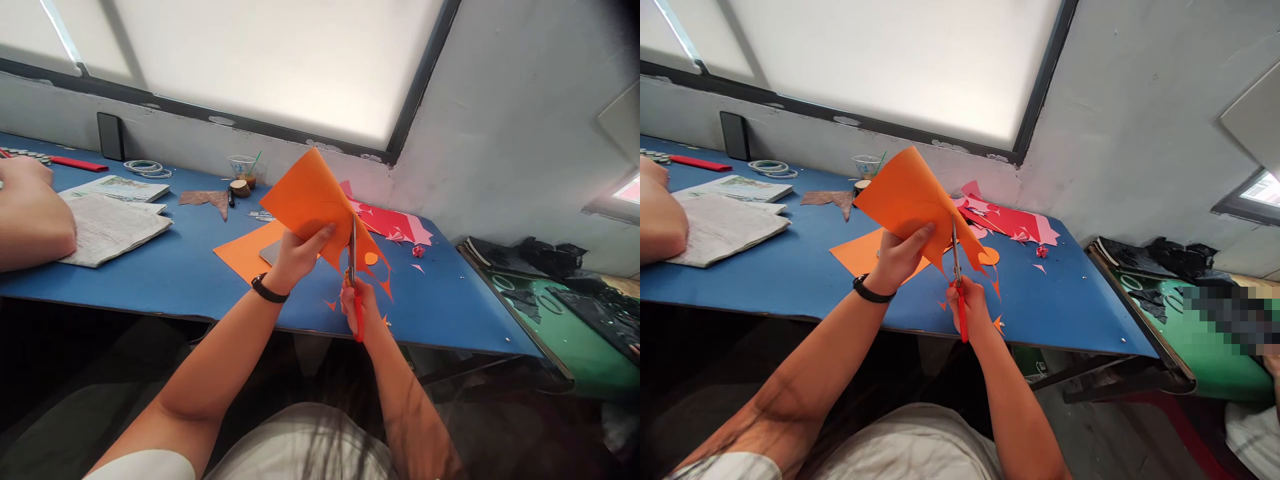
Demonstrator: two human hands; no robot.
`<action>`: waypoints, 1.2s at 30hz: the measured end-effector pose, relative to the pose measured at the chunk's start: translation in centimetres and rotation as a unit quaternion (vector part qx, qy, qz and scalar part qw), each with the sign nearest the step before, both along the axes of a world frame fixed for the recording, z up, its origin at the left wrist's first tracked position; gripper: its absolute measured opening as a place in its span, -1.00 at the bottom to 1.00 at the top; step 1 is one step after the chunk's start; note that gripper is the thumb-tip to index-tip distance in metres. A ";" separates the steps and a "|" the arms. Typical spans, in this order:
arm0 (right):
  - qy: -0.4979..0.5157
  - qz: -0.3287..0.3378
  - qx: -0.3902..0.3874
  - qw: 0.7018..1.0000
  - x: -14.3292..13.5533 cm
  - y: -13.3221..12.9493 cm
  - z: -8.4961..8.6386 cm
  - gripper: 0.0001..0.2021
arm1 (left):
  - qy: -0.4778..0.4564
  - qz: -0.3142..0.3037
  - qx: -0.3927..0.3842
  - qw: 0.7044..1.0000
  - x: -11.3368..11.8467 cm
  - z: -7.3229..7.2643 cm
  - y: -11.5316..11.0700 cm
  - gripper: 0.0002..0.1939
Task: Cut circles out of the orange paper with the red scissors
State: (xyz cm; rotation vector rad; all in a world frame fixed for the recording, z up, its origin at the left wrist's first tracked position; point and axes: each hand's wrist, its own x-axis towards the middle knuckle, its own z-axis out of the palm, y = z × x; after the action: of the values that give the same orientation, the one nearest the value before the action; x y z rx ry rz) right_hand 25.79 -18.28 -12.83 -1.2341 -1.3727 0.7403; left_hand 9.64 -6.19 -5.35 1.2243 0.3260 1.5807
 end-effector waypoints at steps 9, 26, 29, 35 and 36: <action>-0.014 0.004 -0.004 1.000 -0.2 -0.3 1.1 -0.17 | -0.002 0.007 -0.002 1.000 -0.5 0.1 0.3 -0.50; -0.004 0.004 -0.014 1.000 -0.4 -0.5 1.6 -0.18 | 0.002 0.011 0.005 1.000 -0.6 0.5 0.0 -0.54; 0.016 0.009 -0.013 1.000 -0.6 -0.5 1.8 -0.17 | -0.001 -0.001 0.000 1.000 -0.7 0.6 0.0 -0.54; 0.021 0.020 -0.005 1.000 -0.8 -0.4 2.0 -0.17 | -0.009 0.005 -0.012 1.000 -0.6 1.0 -0.3 -0.52; 0.021 0.022 -0.005 1.000 -0.8 -0.4 2.0 -0.17 | -0.009 0.005 -0.010 1.000 -0.6 1.0 -0.3 -0.53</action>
State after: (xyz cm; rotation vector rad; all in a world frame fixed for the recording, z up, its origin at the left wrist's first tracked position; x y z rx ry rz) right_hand 25.01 -18.70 -10.83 -1.1926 -1.3671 0.8013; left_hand 9.02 -6.51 -4.40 1.1944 0.3359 1.5931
